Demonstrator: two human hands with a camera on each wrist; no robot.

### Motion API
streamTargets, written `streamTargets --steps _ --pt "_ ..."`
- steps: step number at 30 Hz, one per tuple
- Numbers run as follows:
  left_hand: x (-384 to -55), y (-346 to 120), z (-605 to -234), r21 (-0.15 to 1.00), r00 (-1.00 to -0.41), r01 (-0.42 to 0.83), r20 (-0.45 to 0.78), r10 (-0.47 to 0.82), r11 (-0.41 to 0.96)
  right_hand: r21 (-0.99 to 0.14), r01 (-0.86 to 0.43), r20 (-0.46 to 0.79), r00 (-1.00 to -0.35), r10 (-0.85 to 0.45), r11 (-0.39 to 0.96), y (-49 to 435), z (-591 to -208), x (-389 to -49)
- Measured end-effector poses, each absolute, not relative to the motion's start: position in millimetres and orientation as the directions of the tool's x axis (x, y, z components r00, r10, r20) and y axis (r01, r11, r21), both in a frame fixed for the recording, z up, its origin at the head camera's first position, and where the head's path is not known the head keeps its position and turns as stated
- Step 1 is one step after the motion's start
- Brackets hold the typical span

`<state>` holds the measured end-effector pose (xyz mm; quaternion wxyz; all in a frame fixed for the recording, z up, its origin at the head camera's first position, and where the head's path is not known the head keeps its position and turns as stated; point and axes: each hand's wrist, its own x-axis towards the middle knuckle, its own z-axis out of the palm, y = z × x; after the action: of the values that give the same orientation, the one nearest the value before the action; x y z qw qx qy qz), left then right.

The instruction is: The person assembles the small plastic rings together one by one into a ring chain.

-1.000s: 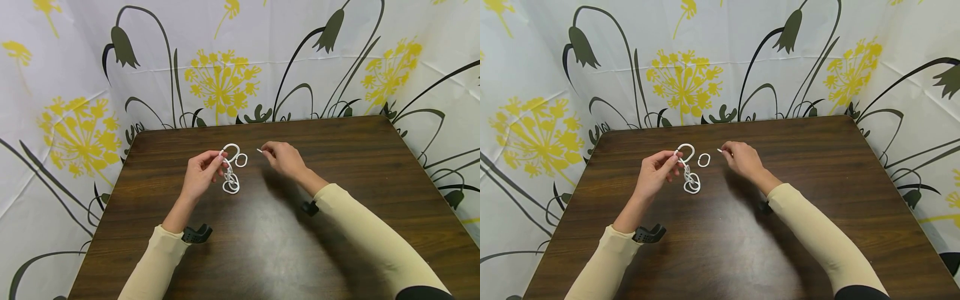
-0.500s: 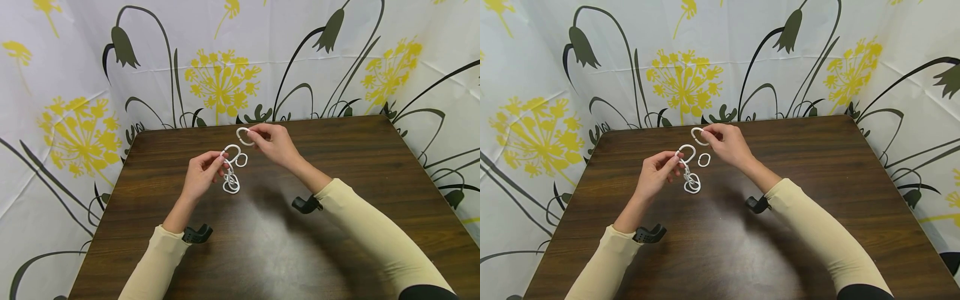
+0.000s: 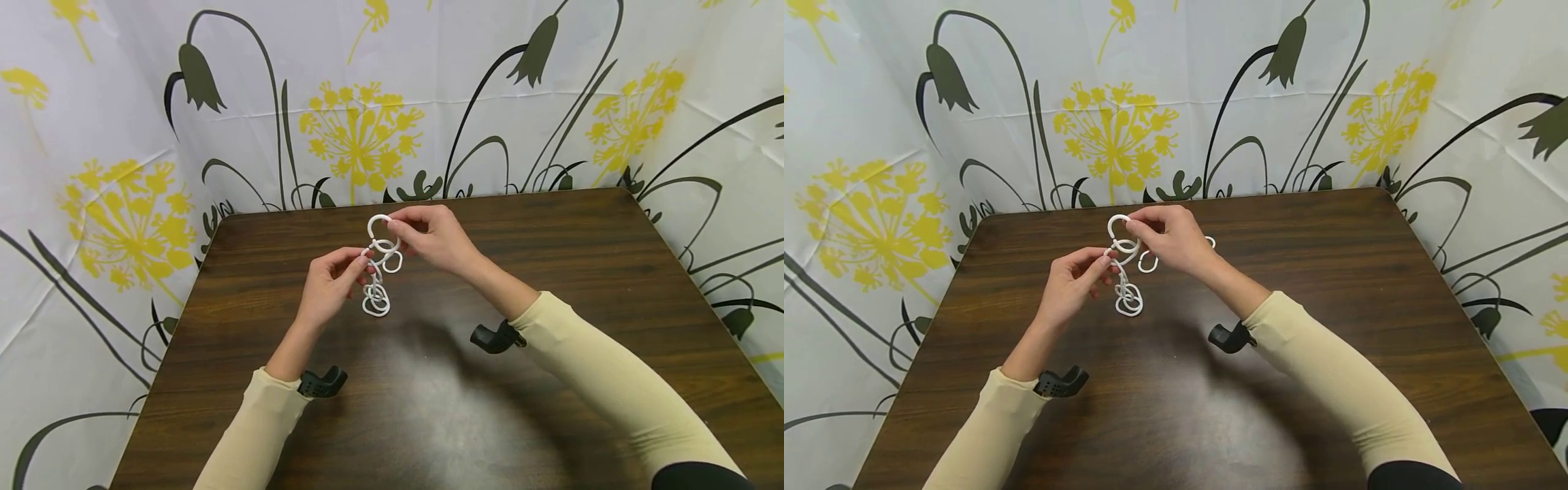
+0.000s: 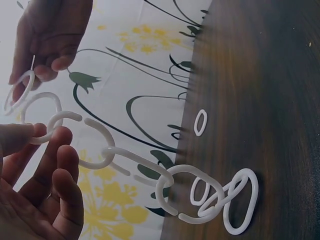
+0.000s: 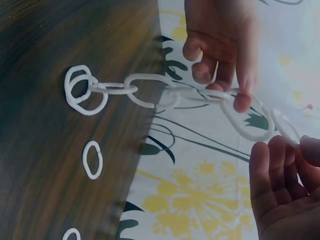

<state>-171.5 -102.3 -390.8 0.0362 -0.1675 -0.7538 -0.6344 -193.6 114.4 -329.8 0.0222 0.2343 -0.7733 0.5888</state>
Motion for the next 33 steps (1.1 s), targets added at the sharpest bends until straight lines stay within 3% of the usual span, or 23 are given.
streamTargets --steps 8,16,26,33 --pt "-170.2 -102.1 -389.6 0.939 -0.944 0.291 0.25 0.216 0.184 -0.906 -0.328 0.228 -0.911 -0.345 0.267 109.0 -337.1 -195.4" --pt "-154.6 -93.9 -362.1 0.921 -0.938 0.314 0.263 0.227 0.229 -0.896 -0.304 0.204 -0.93 -0.307 0.324 107.9 -340.9 -196.6" --pt "-154.5 -94.6 -363.6 0.906 -0.929 0.345 0.292 0.228 0.244 -0.935 -0.207 0.122 -0.95 -0.287 0.289 109.8 -345.0 -201.3" --pt "-154.2 -94.2 -364.6 0.885 -0.911 0.39 0.33 0.248 0.255 -0.922 -0.209 0.11 -0.948 -0.298 0.324 111.6 -345.6 -203.5"
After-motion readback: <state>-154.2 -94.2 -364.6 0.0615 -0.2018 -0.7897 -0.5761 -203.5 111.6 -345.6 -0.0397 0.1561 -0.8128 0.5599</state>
